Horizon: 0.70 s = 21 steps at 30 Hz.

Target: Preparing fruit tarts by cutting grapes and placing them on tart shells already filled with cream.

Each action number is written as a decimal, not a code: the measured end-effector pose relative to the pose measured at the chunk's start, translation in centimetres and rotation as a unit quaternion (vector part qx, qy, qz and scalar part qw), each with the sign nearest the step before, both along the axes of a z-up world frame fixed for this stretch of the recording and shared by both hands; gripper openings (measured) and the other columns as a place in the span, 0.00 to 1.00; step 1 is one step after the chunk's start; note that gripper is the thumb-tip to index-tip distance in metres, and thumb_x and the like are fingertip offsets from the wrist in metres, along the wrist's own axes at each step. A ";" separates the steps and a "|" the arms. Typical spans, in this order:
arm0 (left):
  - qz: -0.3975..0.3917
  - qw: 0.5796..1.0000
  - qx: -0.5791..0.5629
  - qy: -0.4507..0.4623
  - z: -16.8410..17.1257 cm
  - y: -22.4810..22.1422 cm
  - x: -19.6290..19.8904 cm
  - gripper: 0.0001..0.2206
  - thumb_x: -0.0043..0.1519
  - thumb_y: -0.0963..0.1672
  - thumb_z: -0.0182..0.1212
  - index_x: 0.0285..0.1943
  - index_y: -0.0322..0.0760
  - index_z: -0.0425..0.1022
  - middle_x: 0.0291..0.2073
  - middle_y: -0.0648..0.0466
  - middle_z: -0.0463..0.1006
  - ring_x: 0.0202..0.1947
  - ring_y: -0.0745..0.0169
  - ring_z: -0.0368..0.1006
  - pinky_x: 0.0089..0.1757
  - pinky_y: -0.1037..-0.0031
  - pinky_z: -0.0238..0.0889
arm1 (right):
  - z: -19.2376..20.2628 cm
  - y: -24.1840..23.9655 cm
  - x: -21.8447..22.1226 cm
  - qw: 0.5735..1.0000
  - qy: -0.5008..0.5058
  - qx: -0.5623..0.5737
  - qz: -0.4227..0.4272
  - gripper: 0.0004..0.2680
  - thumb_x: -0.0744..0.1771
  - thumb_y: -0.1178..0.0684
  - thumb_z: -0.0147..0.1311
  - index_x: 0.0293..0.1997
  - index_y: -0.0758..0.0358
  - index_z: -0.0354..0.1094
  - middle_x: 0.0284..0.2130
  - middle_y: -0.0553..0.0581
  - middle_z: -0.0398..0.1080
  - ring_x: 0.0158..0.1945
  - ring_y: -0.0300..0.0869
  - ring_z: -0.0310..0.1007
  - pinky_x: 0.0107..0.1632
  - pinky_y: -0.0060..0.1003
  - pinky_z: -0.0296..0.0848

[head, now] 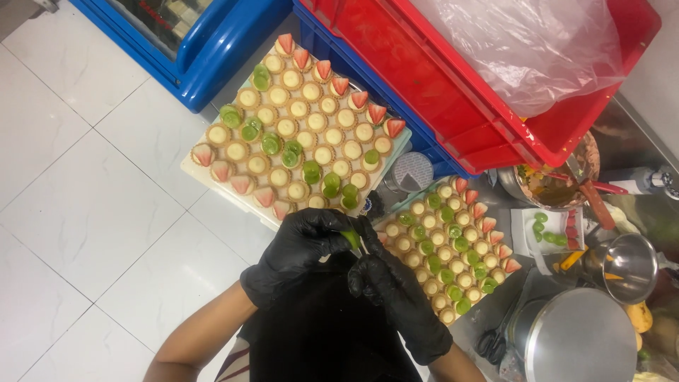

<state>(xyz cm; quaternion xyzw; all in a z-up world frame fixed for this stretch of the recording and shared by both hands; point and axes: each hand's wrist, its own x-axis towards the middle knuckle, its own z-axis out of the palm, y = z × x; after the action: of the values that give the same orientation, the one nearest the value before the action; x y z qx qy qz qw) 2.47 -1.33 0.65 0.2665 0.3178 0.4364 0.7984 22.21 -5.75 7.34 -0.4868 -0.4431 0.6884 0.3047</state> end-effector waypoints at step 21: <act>-0.046 0.998 0.031 0.039 1.1 -1.7 0.2 0.09 0.59 0.34 0.66 0.47 0.24 0.81 0.41 0.46 0.84 0.40 0.63 0.80 0.43 0.74 0.76 | -0.8 -2.1 0.6 0.997 0.070 -0.028 -0.034 0.26 0.72 0.50 0.42 0.81 0.63 0.38 0.36 0.48 0.69 0.35 0.36 0.64 0.40 0.32 0.67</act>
<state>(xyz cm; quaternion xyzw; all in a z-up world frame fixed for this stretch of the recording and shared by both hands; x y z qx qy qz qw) 2.62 -3.02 1.73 0.3224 0.3223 0.3981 0.7961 22.79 -7.83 6.58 -0.4604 -0.3846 0.7220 0.3448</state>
